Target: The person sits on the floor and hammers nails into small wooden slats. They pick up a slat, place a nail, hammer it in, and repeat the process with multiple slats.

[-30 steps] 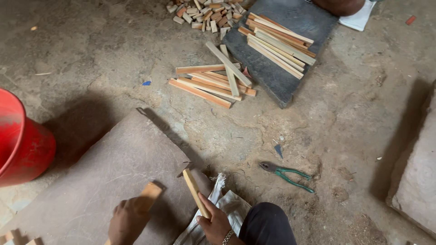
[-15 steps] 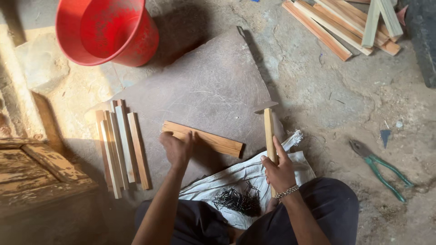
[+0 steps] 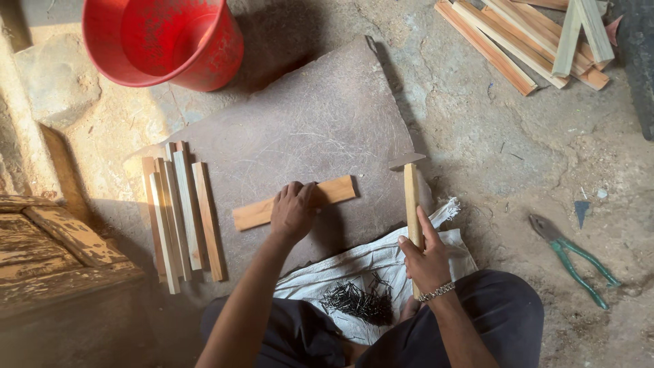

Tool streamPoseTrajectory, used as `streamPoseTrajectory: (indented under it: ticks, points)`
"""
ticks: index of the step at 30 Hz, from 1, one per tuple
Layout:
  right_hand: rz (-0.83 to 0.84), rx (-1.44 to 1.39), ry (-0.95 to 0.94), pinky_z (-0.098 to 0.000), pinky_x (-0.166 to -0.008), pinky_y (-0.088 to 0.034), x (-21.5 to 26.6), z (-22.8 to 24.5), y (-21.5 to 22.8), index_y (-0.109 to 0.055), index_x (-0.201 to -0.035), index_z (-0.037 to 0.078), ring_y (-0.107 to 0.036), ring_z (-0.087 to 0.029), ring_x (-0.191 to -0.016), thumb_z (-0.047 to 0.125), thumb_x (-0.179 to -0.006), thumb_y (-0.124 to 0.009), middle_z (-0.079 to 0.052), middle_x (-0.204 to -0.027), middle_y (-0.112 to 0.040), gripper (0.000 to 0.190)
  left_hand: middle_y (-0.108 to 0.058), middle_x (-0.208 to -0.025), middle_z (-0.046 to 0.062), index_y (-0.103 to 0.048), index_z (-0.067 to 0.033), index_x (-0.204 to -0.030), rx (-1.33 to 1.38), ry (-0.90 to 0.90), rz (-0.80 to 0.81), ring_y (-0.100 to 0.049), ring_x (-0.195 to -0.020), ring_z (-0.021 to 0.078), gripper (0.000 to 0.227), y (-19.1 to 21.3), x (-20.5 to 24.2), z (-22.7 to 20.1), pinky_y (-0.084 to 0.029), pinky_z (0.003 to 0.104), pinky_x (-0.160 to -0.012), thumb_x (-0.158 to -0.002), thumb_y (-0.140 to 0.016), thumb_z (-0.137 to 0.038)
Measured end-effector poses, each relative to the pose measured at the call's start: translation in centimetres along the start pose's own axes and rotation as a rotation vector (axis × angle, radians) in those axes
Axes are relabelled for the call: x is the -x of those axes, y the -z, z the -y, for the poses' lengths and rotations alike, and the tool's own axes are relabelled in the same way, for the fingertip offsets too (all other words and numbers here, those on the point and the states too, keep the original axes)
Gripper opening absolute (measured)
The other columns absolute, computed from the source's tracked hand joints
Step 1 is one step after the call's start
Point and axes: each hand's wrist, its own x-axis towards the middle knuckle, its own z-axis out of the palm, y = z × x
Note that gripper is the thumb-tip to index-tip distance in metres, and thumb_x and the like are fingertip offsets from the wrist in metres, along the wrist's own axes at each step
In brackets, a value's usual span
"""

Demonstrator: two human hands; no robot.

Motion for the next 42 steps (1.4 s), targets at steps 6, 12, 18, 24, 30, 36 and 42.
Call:
streamPoseTrajectory:
  ticks: [6,12,18,24,30,36,42]
  points:
    - [0.011,0.069,0.017,-0.0268,-0.034,-0.041,0.0,-0.7,-0.8,-0.036,-0.159,0.024,-0.046,-0.008,-0.041,0.012,-0.089,-0.070,0.000,-0.058,-0.055,0.079,-0.059,-0.123,0.011,-0.058,-0.0151,-0.139,0.074,0.076,-0.132,-0.052,-0.122,0.0316,0.067,-1.3,1.1,0.6,-0.039,0.045,-0.108,-0.078,-0.082,-0.025]
    - [0.032,0.219,-0.055,-0.0287,-0.035,-0.047,0.0,-0.2,-2.5,-0.037,-0.158,0.030,-0.053,-0.010,-0.043,0.017,-0.089,-0.073,-0.001,-0.069,-0.067,0.078,-0.057,-0.126,0.014,-0.055,-0.0172,-0.141,0.044,0.104,-0.077,-0.051,-0.124,0.0346,0.065,-1.5,0.0,1.5,-0.039,0.046,-0.110,-0.081,-0.080,-0.023]
    - [0.025,0.285,0.019,-0.0304,-0.037,-0.045,0.8,-0.9,-2.9,-0.036,-0.162,0.026,-0.052,-0.012,-0.047,0.012,-0.089,-0.071,-0.008,-0.068,-0.063,0.082,-0.065,-0.129,0.012,-0.064,-0.0120,-0.126,0.076,-0.151,-0.013,-0.062,-0.120,0.0283,0.030,-5.5,7.1,-3.7,-0.053,0.042,-0.105,-0.097,-0.068,-0.013]
    - [0.029,0.216,0.069,-0.0285,-0.037,-0.045,0.7,-1.6,-3.2,-0.039,-0.160,0.023,-0.053,-0.009,-0.049,0.013,-0.087,-0.071,-0.003,-0.072,-0.064,0.081,-0.064,-0.118,0.016,-0.069,-0.0040,-0.113,0.155,-0.416,0.366,-0.060,-0.112,0.0326,0.049,-9.0,17.8,-7.5,-0.048,0.043,-0.096,-0.068,-0.080,-0.020]
    - [0.035,0.228,0.047,-0.0293,-0.035,-0.045,1.1,-1.4,-2.7,-0.037,-0.159,0.025,-0.052,-0.010,-0.045,0.014,-0.087,-0.072,-0.005,-0.070,-0.065,0.082,-0.065,-0.111,0.013,-0.070,-0.0067,-0.098,0.231,-0.377,0.327,-0.060,-0.110,0.0316,0.031,-11.3,19.0,-6.1,-0.046,0.043,-0.095,-0.072,-0.078,-0.021]
    - [0.075,0.315,0.146,-0.0256,-0.037,-0.045,1.9,-1.1,-2.9,-0.041,-0.157,0.025,-0.052,-0.007,-0.043,0.016,-0.089,-0.072,0.000,-0.064,-0.064,0.076,-0.069,-0.101,0.009,-0.071,-0.0103,-0.090,0.299,-0.342,0.204,-0.065,-0.101,0.0290,0.005,-14.4,19.9,-6.2,-0.051,0.042,-0.088,-0.088,-0.068,-0.014]
    - [0.119,0.175,0.105,-0.0271,-0.036,-0.042,1.0,-0.6,-2.7,-0.038,-0.159,0.022,-0.048,-0.007,-0.042,0.011,-0.088,-0.069,-0.001,-0.059,-0.059,0.078,-0.075,-0.085,0.009,-0.073,-0.0079,-0.096,0.802,0.132,0.164,-0.073,-0.076,0.0223,0.013,-12.0,19.3,-7.8,-0.057,0.036,-0.068,-0.090,-0.076,-0.019]
